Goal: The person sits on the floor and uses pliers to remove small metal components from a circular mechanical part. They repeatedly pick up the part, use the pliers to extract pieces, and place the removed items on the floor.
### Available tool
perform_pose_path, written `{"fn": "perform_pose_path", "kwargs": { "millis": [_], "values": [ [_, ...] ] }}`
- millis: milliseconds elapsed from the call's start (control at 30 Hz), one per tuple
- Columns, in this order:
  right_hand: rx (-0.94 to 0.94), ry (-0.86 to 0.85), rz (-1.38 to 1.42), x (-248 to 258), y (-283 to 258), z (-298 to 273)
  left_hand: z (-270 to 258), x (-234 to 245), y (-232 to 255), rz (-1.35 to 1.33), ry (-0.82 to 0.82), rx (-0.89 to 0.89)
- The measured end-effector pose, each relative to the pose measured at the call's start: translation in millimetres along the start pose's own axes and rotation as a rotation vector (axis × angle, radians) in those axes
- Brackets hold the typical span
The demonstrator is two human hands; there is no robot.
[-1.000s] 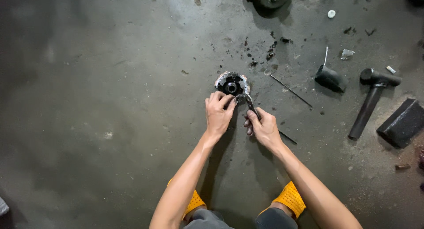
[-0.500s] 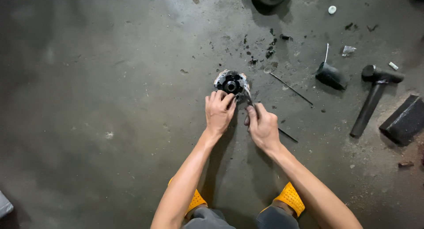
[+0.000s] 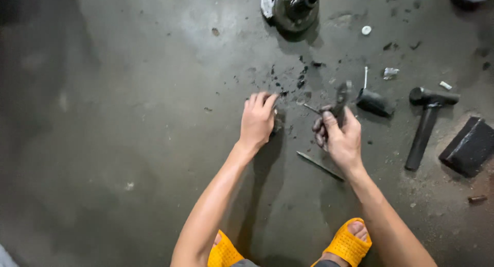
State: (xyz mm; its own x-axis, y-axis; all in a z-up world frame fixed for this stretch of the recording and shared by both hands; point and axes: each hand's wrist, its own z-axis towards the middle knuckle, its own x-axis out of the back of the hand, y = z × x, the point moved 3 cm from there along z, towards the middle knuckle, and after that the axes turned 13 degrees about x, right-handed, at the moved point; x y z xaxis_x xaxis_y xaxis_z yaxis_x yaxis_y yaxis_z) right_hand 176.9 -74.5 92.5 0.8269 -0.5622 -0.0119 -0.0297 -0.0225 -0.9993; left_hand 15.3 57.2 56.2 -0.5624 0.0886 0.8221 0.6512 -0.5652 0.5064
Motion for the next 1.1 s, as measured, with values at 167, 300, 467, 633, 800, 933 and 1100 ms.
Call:
{"fn": "perform_pose_path", "kwargs": {
  "millis": [167,300,467,633,800,933,1100],
  "values": [
    [-0.133,0.093,-0.089,8.4,22.0,-16.4,36.4,-75.8,-3.8,0.116,-0.396,0.045],
    [0.018,0.155,-0.169,0.6,-15.1,-29.8,33.8,-33.7,1.1,-0.372,-0.347,0.305],
    [-0.101,-0.083,0.025,-16.7,16.1,-31.2,-16.8,11.4,-38.3,-1.063,-0.365,0.802],
    [-0.33,-0.429,0.144,-48.5,43.8,-43.9,-55.7,25.8,-69.8,-1.241,-0.238,0.945],
    [-0.329,-0.824,-0.304,-48.5,54.7,-40.1,-61.9,46.0,-61.2,-1.107,-0.316,0.919],
    [-0.289,-0.889,-0.332,-56.3,23.3,-37.0,-62.0,52.4,-59.1,-1.051,-0.337,0.707],
    [-0.233,-0.926,-0.375,-53.2,14.4,-37.5,-64.6,50.7,-51.2,-1.065,-0.526,0.61]
  ]
}}
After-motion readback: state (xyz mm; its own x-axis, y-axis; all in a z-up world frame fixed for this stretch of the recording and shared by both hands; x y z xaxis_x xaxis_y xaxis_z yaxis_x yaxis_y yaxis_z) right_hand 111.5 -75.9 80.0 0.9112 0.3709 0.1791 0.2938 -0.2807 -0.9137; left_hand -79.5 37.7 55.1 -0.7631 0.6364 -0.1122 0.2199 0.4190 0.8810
